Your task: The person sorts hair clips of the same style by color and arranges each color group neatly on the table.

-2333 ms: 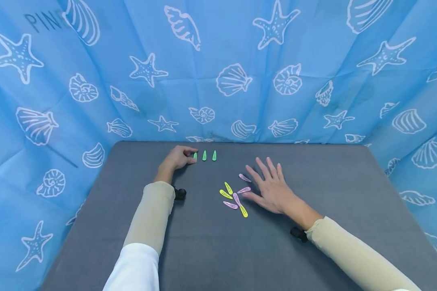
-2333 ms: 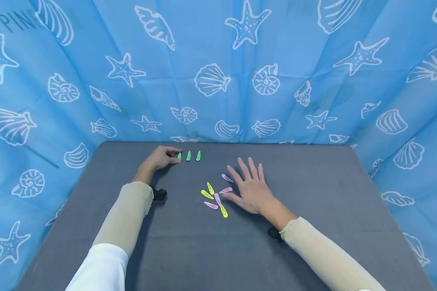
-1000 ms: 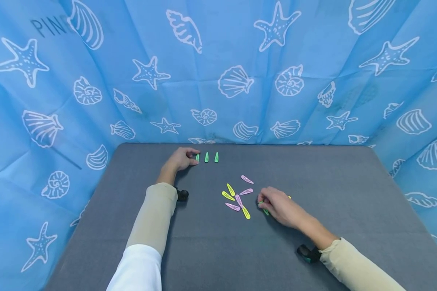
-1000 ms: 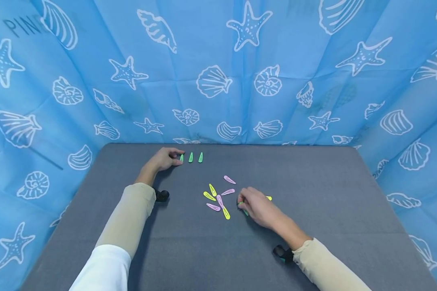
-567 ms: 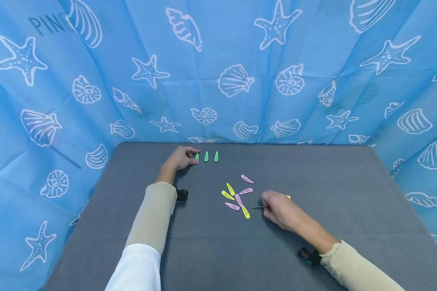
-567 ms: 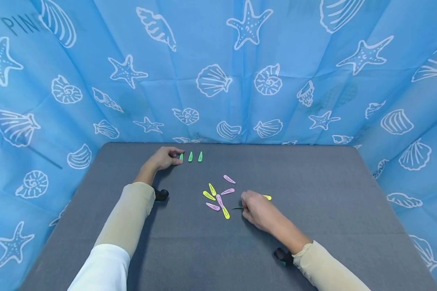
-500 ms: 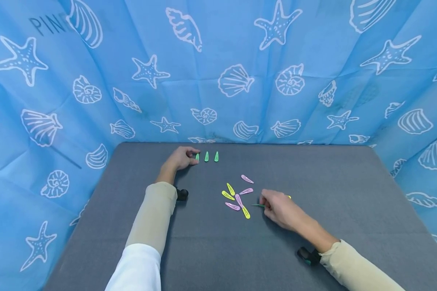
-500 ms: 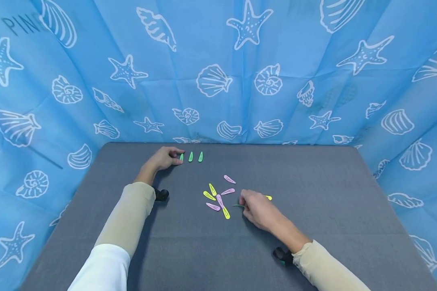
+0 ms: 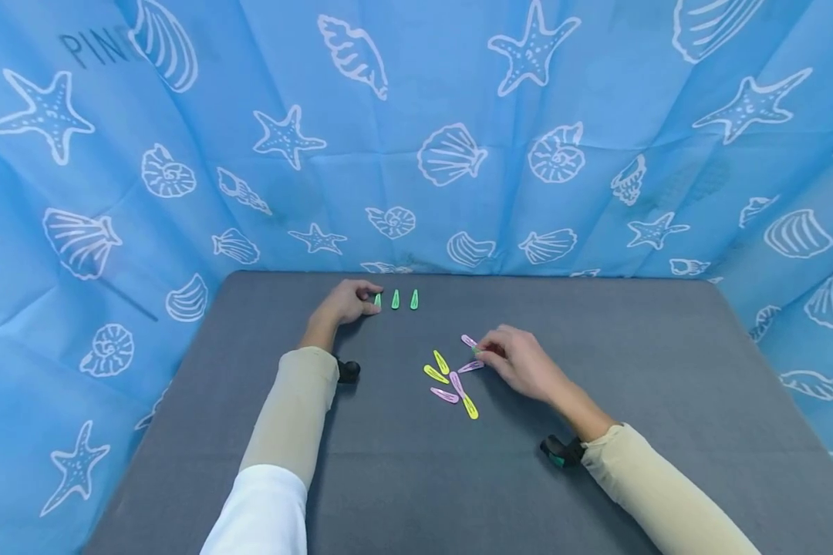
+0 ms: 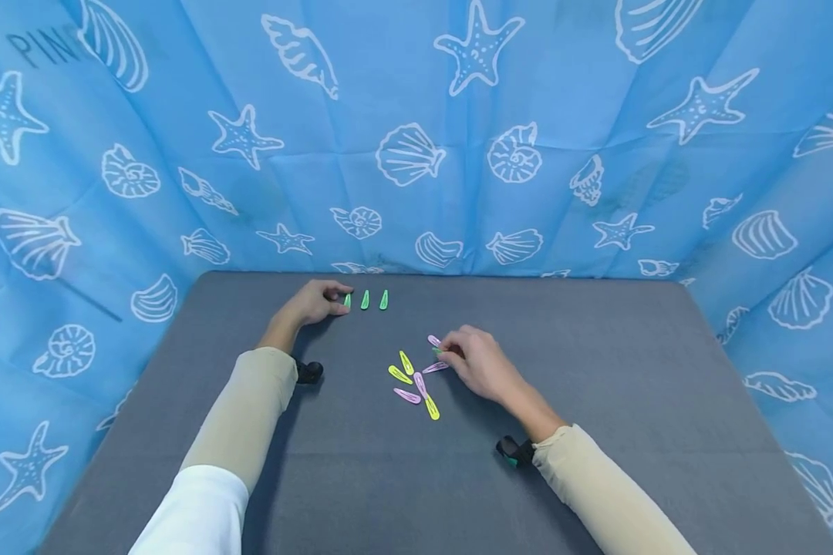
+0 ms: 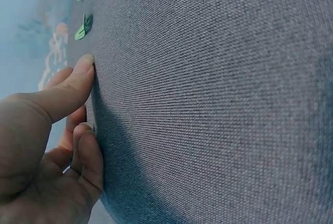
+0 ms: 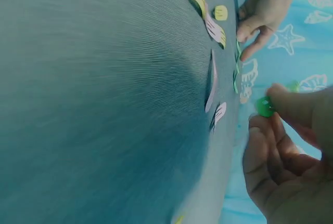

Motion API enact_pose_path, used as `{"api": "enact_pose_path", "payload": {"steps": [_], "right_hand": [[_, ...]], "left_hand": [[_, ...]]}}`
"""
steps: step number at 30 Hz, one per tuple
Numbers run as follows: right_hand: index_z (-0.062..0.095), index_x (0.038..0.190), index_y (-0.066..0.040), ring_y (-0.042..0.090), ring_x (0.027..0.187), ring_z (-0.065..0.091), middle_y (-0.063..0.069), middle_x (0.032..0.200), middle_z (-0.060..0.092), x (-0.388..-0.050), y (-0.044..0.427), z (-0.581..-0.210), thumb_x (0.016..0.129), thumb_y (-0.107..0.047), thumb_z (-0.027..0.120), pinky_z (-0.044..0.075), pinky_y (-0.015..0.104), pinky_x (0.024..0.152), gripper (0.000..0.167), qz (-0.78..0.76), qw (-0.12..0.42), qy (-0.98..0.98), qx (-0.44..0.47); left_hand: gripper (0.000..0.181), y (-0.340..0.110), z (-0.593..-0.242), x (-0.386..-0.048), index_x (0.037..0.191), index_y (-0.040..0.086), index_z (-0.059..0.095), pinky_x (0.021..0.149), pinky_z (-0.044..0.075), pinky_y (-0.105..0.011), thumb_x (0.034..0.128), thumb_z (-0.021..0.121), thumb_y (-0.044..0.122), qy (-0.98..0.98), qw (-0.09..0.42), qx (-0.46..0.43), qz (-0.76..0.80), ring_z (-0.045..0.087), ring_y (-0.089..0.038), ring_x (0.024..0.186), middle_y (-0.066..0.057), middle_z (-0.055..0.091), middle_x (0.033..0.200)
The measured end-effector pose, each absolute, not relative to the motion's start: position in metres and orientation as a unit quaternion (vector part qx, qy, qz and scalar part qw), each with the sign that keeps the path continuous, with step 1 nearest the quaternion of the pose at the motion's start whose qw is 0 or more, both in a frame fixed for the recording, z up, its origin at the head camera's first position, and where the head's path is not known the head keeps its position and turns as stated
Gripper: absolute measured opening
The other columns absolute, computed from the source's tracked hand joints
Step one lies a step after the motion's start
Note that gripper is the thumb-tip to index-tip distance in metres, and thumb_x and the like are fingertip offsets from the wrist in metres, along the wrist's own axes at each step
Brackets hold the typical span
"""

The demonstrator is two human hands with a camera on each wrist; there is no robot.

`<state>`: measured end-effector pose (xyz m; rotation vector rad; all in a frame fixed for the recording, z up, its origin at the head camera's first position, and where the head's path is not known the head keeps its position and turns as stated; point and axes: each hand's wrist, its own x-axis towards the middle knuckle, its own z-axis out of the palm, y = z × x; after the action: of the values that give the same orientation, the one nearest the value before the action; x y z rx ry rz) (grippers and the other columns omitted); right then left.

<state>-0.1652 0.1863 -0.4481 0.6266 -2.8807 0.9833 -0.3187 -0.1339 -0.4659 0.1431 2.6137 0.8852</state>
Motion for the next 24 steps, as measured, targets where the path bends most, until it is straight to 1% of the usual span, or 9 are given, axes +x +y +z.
{"api": "enact_pose_path", "payload": {"steps": [3, 5, 7, 11, 16, 19, 24], "right_hand": [[0.074, 0.113, -0.009, 0.011, 0.07, 0.058, 0.005, 0.085, 0.069, -0.181, 0.177, -0.447, 0.096, -0.011, 0.07, 0.046, 0.026, 0.063, 0.017, 0.352, 0.016, -0.92, 0.171], [0.071, 0.12, -0.009, 0.013, 0.069, 0.064, 0.008, 0.087, 0.072, -0.191, 0.17, -0.447, 0.098, -0.01, 0.068, 0.049, 0.026, 0.063, 0.022, 0.37, 0.005, -0.916, 0.156], [0.069, 0.122, -0.009, 0.015, 0.069, 0.069, 0.009, 0.088, 0.074, -0.202, 0.163, -0.447, 0.098, -0.01, 0.068, 0.051, 0.028, 0.063, 0.024, 0.375, -0.01, -0.915, 0.15], [0.07, 0.114, -0.008, 0.016, 0.068, 0.071, 0.008, 0.088, 0.078, -0.225, 0.148, -0.449, 0.098, -0.013, 0.069, 0.054, 0.03, 0.064, 0.017, 0.373, -0.034, -0.918, 0.131], [0.069, 0.106, -0.01, 0.017, 0.07, 0.073, 0.01, 0.09, 0.079, -0.253, 0.134, -0.457, 0.098, -0.015, 0.069, 0.055, 0.03, 0.064, 0.01, 0.377, -0.024, -0.921, 0.093], [0.068, 0.105, -0.011, 0.018, 0.072, 0.073, 0.011, 0.092, 0.078, -0.267, 0.13, -0.463, 0.098, -0.016, 0.069, 0.053, 0.029, 0.065, 0.008, 0.371, -0.018, -0.926, 0.072], [0.066, 0.106, -0.011, 0.02, 0.076, 0.07, 0.009, 0.091, 0.074, -0.283, 0.125, -0.469, 0.099, -0.018, 0.068, 0.047, 0.03, 0.069, 0.011, 0.359, -0.015, -0.933, 0.036]], "left_hand": [[0.047, -0.134, -0.467, -0.32, 0.141, 0.025, 0.062, 0.112, 0.041, -0.051, 0.0955, 0.073, 0.026, 0.931, 0.186, 0.053, 0.311, 0.054, -0.03, 0.128, -0.011, 0.058, 0.135], [0.047, -0.134, -0.467, -0.32, 0.141, 0.026, 0.062, 0.112, 0.041, -0.051, 0.0957, 0.073, 0.026, 0.931, 0.188, 0.052, 0.31, 0.053, -0.03, 0.127, -0.01, 0.058, 0.135], [0.047, -0.134, -0.467, -0.319, 0.141, 0.026, 0.061, 0.112, 0.041, -0.051, 0.0958, 0.073, 0.026, 0.93, 0.189, 0.048, 0.31, 0.053, -0.029, 0.127, -0.01, 0.058, 0.135], [0.047, -0.134, -0.465, -0.319, 0.142, 0.026, 0.061, 0.111, 0.041, -0.051, 0.0957, 0.073, 0.026, 0.929, 0.189, 0.046, 0.314, 0.053, -0.029, 0.126, -0.01, 0.058, 0.134], [0.047, -0.133, -0.465, -0.319, 0.141, 0.026, 0.062, 0.109, 0.043, -0.05, 0.095, 0.074, 0.027, 0.929, 0.188, 0.05, 0.315, 0.054, -0.029, 0.123, -0.009, 0.058, 0.131], [0.047, -0.133, -0.466, -0.319, 0.14, 0.026, 0.062, 0.107, 0.043, -0.05, 0.095, 0.074, 0.026, 0.927, 0.188, 0.047, 0.321, 0.054, -0.028, 0.121, -0.009, 0.058, 0.13], [0.045, -0.134, -0.466, -0.321, 0.138, 0.026, 0.064, 0.098, 0.042, -0.046, 0.0943, 0.075, 0.025, 0.922, 0.19, 0.037, 0.336, 0.052, -0.027, 0.112, -0.008, 0.057, 0.122]]}}
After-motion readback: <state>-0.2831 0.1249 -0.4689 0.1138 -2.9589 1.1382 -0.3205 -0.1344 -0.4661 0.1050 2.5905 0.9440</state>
